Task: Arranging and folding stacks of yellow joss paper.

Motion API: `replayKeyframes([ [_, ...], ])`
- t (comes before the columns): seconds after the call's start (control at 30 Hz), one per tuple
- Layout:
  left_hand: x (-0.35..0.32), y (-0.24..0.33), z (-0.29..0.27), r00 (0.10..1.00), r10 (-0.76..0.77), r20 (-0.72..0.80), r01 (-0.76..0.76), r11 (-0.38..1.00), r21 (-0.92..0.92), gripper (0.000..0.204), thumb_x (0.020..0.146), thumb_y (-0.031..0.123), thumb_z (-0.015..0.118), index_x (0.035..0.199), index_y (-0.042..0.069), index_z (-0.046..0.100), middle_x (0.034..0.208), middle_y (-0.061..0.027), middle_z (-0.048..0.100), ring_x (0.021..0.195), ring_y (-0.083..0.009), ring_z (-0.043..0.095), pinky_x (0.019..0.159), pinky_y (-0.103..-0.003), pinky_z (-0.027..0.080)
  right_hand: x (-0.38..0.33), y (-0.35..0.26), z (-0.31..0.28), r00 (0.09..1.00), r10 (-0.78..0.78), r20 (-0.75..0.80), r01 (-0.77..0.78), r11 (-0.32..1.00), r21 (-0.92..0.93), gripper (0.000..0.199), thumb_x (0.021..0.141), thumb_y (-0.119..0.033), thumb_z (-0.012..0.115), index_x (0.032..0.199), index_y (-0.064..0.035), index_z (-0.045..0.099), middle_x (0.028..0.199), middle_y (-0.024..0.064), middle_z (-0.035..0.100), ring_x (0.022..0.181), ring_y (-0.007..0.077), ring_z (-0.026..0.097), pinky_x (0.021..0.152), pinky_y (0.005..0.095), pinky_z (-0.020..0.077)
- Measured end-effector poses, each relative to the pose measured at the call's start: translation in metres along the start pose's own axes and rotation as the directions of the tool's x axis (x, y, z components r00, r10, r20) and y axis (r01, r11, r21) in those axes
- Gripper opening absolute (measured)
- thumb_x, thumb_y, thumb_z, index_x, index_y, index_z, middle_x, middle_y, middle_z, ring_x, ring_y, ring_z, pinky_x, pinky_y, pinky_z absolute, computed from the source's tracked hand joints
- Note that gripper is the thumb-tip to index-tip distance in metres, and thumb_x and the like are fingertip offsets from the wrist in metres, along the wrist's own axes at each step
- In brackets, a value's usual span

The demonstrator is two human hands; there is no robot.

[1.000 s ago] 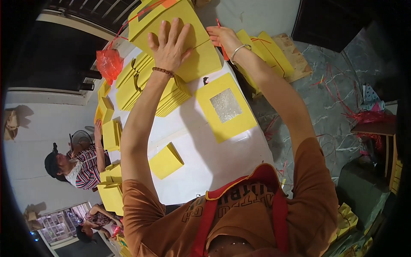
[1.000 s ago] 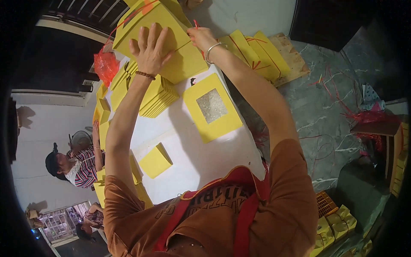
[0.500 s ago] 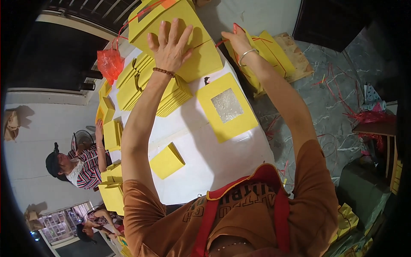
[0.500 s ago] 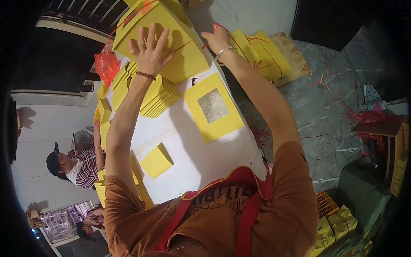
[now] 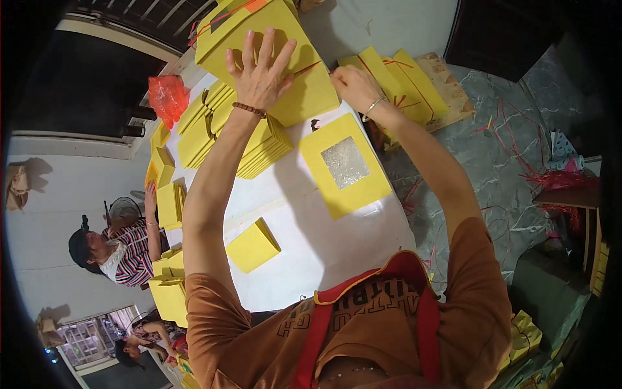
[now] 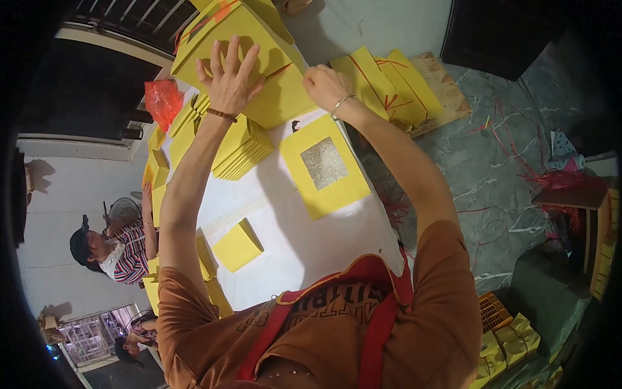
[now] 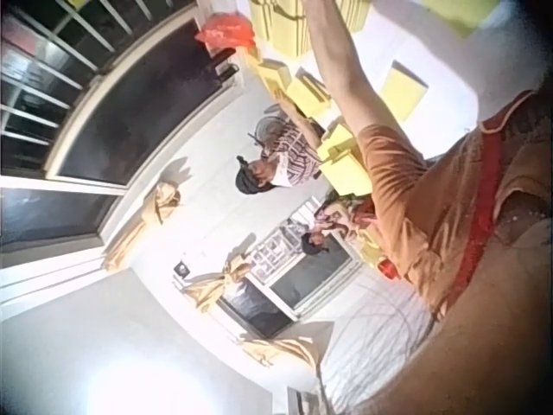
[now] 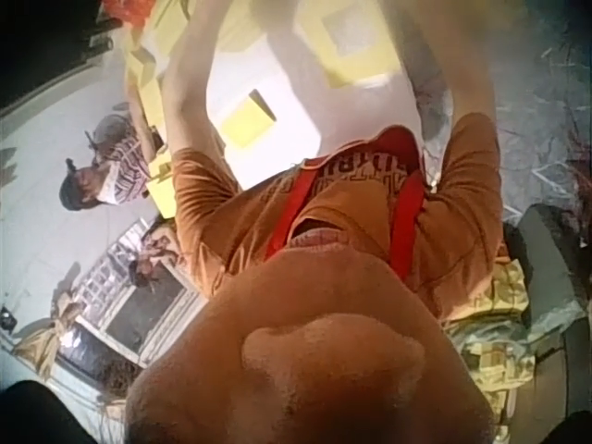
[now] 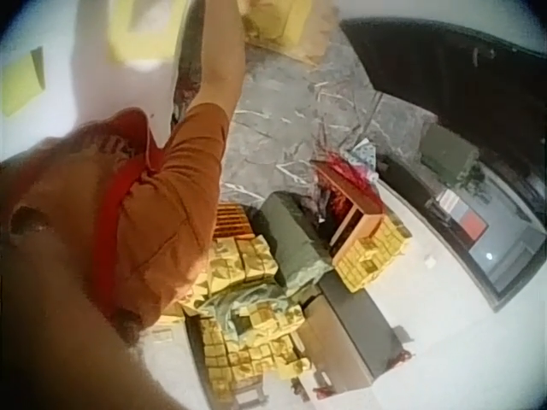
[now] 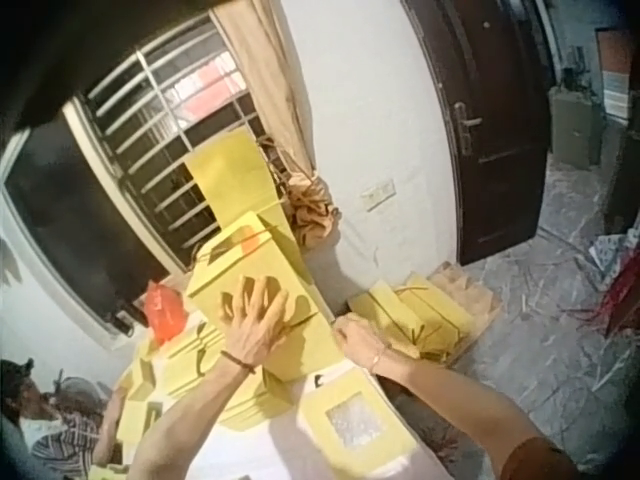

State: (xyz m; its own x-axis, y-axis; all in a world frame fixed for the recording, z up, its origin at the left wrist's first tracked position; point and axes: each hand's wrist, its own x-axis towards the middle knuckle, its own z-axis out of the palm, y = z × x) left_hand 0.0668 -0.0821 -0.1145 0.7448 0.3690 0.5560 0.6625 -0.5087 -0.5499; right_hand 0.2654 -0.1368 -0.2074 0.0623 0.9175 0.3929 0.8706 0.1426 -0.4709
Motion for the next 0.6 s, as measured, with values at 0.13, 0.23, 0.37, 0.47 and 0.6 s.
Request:
replayKeyframes([
  [0.13, -0.002, -0.002, 0.000, 1.000, -0.003, 0.000, 0.003, 1.000, 0.006, 0.082, 0.059, 0.043, 0.075, 0.132, 0.034, 0.039, 0.145, -0.0045, 0.026, 0.133, -0.0321, 0.018, 0.103, -0.055, 0.001, 0.008, -0.034, 0.014, 0.887, 0.092, 0.453, -0.455, 0.350, 0.819, 0.025, 0.086, -0.021, 0.050, 0.104, -0.0078, 0.061, 0.079, 0.0036, 0.060, 0.063, 0.0112, 0.054, 0.054, 0.0258, 0.0400],
  [0.23, -0.001, -0.001, 0.000, 1.000, -0.007, 0.003, 0.007, 1.000, 0.002, 0.081, 0.059, 0.043, 0.075, 0.132, 0.034, 0.039, 0.145, -0.0044, 0.026, 0.134, -0.0320, 0.018, 0.103, -0.055, 0.000, 0.012, -0.046, 0.017, 0.832, 0.093, 0.547, -0.551, 0.021, 0.834, 0.025, 0.084, -0.018, 0.052, 0.106, -0.0061, 0.058, 0.076, 0.0017, 0.058, 0.058, 0.0075, 0.050, 0.047, 0.0211, 0.0368],
  [0.37, -0.002, -0.002, 0.001, 1.000, -0.023, -0.021, 0.023, 1.000, 0.012, 0.081, 0.058, 0.044, 0.074, 0.131, 0.036, 0.039, 0.144, -0.0041, 0.028, 0.134, -0.0312, 0.018, 0.103, -0.055, -0.001, 0.014, -0.060, 0.010, 0.856, 0.132, 0.500, -0.505, 0.005, 0.863, 0.025, 0.083, -0.015, 0.053, 0.106, -0.0047, 0.055, 0.074, 0.0021, 0.058, 0.056, 0.0077, 0.049, 0.046, 0.0210, 0.0360],
  [0.47, -0.001, -0.002, 0.000, 0.999, -0.033, -0.019, 0.033, 0.999, 0.011, 0.080, 0.058, 0.044, 0.074, 0.130, 0.038, 0.040, 0.144, -0.0040, 0.029, 0.134, -0.0307, 0.018, 0.104, -0.056, -0.003, 0.014, -0.066, 0.009, 0.843, 0.207, 0.496, -0.512, 0.024, 0.859, 0.026, 0.083, -0.014, 0.052, 0.107, -0.0042, 0.052, 0.074, 0.0023, 0.058, 0.054, 0.0077, 0.048, 0.045, 0.0211, 0.0353],
  [0.6, -0.002, -0.003, -0.001, 0.999, -0.027, -0.035, 0.027, 1.000, -0.002, 0.082, 0.058, 0.044, 0.074, 0.132, 0.035, 0.039, 0.145, -0.0045, 0.027, 0.134, -0.0314, 0.017, 0.103, -0.055, -0.001, 0.013, -0.068, 0.008, 0.826, 0.194, 0.530, -0.542, 0.013, 0.840, 0.026, 0.083, -0.013, 0.051, 0.108, -0.0042, 0.051, 0.073, 0.0030, 0.058, 0.054, 0.0077, 0.047, 0.044, 0.0213, 0.0347],
])
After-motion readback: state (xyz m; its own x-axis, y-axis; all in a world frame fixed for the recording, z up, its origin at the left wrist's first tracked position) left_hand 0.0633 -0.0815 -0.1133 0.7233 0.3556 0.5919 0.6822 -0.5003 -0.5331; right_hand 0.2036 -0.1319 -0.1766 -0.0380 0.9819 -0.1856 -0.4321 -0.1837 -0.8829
